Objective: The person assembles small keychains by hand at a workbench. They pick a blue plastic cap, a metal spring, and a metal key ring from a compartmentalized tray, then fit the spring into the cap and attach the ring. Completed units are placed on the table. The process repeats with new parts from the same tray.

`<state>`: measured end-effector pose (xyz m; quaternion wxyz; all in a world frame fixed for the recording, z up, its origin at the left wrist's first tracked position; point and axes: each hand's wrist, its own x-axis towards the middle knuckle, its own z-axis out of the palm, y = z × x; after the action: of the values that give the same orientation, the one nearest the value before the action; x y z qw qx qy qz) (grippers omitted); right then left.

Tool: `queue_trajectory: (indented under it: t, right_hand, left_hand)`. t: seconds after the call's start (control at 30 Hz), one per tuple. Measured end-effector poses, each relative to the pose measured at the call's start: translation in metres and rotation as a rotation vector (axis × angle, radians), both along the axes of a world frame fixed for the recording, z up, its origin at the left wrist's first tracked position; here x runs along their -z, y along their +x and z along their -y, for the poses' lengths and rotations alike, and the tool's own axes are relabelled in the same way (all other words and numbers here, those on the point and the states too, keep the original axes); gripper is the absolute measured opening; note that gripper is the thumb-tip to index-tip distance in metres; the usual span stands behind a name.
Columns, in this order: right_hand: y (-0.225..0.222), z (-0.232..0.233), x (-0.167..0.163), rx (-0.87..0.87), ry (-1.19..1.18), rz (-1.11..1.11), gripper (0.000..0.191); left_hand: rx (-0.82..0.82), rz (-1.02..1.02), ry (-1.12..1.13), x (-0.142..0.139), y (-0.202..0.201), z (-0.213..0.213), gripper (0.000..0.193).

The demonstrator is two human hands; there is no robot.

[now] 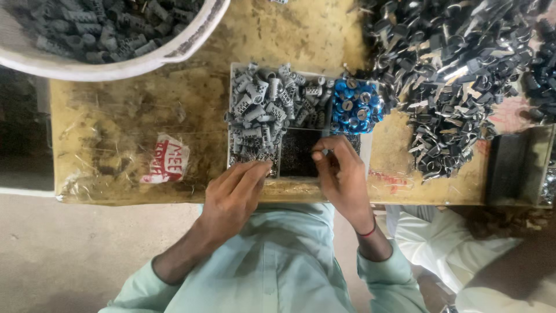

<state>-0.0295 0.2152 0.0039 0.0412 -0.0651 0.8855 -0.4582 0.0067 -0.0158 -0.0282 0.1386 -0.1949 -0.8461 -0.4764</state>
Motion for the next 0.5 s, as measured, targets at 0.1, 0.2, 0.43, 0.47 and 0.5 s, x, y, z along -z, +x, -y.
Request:
queue_trajectory:
  t: [0.1, 0.2, 0.43, 0.47, 0.5]
  right_hand:
    - [0.010, 0.000, 0.002, 0.067, -0.220, 0.012, 0.008]
    - [0.024, 0.002, 0.002, 0.101, -0.371, 0.076, 0.012]
    - [0.043, 0.005, 0.002, -0.043, -0.531, 0.169, 0.008]
    - [0.044, 0.005, 0.002, -0.045, -0.536, 0.177, 0.007]
    - [0.044, 0.005, 0.003, -0.049, -0.541, 0.185, 0.006]
  left_hand:
    - [0.009, 0.008, 0.147, 0.000, -0.002, -0.007, 0.023]
    - [-0.005, 0.107, 0.376, -0.004, -0.002, -0.022, 0.023]
    - [0.051, 0.192, 0.534, -0.017, -0.001, -0.039, 0.022]
    - [0.061, 0.212, 0.560, -0.018, -0.002, -0.041, 0.022]
    - [0.069, 0.229, 0.586, -0.017, -0.002, -0.043, 0.022]
